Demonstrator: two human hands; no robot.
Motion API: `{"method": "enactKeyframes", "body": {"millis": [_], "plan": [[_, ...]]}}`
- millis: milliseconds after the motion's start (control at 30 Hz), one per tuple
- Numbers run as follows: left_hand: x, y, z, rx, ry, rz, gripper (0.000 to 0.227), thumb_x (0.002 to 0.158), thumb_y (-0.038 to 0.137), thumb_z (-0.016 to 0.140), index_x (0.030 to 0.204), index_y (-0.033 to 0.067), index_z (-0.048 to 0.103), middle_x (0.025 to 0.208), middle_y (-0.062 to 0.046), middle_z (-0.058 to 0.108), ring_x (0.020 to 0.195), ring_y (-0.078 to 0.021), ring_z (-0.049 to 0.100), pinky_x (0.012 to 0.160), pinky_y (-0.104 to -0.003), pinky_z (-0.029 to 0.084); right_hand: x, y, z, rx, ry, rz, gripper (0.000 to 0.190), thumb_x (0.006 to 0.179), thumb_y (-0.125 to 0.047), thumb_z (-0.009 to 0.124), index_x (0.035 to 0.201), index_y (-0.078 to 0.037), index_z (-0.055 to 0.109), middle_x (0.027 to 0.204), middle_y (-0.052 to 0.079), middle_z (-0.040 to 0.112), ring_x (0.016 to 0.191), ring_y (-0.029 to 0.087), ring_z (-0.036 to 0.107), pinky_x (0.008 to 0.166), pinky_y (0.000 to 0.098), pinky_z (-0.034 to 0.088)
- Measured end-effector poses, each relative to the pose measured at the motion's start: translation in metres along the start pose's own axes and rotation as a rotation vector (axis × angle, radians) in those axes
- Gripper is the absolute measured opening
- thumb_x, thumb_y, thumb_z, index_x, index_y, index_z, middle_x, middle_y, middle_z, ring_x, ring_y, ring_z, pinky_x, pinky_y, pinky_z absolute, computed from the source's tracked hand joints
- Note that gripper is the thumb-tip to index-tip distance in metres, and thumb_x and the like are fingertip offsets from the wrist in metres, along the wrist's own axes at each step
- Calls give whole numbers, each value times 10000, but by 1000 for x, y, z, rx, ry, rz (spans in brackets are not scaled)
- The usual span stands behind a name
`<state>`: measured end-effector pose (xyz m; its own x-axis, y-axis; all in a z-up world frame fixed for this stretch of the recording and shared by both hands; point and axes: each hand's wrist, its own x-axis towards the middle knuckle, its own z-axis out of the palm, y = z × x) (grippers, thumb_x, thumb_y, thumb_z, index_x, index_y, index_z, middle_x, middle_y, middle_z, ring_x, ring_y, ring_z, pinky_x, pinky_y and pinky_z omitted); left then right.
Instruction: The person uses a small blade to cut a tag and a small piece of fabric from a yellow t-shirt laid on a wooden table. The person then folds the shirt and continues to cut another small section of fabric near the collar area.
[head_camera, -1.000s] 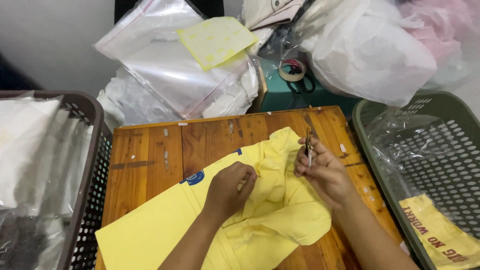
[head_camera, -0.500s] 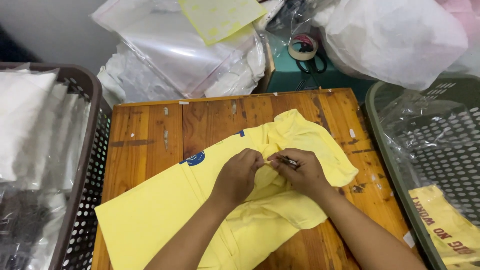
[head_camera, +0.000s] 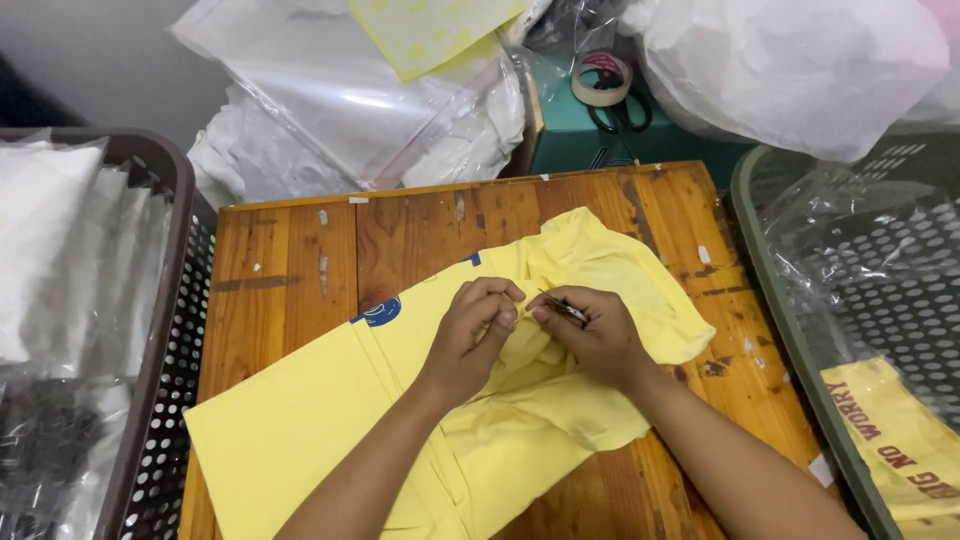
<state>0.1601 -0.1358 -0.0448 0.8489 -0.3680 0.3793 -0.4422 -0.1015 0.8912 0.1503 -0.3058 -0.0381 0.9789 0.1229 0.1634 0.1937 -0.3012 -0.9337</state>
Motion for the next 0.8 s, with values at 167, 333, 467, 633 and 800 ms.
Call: {"method": "enactKeyframes", "body": {"millis": [167, 333, 467, 633, 800], "plan": [[-7, -7, 4, -118, 61, -96, 180, 883, 164, 471, 748, 75, 551, 830, -69, 596, 789, -181, 556, 720, -303, 430, -3, -2, -1, 79, 35, 69, 57, 750, -74, 627, 766, -41, 671, 460, -13, 464, 480, 49, 364, 455, 188, 346], [-7, -8, 6, -209, 60, -189, 127, 872, 74, 465, 785, 26, 545, 730, -88, 643, 728, -158, 606, 713, -316, 470, -7, 6, -4, 56, 53, 112, 68, 739, -93, 648, 772, -48, 687, 509, 50, 560, 536, 80, 454, 517, 217, 406], [-8, -12, 7, -221, 21, -258, 106, 861, 46, 462, 799, 39, 549, 655, -66, 650, 674, -131, 608, 689, -297, 483, -9, 11, -7, 73, 46, 234, 85, 756, -106, 641, 775, -36, 687, 551, 56, 586, 570, 97, 471, 558, 256, 426], [-12, -12, 2, -201, -19, -287, 118, 857, 15, 456, 880, 45, 567, 575, -51, 601, 601, -117, 566, 664, -291, 478, -10, 8, -7, 78, 17, 304, 96, 769, -110, 624, 784, -38, 685, 576, 66, 594, 592, 107, 485, 594, 267, 431], [-13, 7, -2, -28, -135, -251, 75, 809, 31, 550, 835, 33, 620, 613, -94, 612, 638, -184, 598, 634, -316, 482, -13, 5, -4, 84, 14, 211, 94, 762, -90, 620, 794, -38, 691, 572, 61, 600, 576, 94, 487, 571, 242, 442]]}}
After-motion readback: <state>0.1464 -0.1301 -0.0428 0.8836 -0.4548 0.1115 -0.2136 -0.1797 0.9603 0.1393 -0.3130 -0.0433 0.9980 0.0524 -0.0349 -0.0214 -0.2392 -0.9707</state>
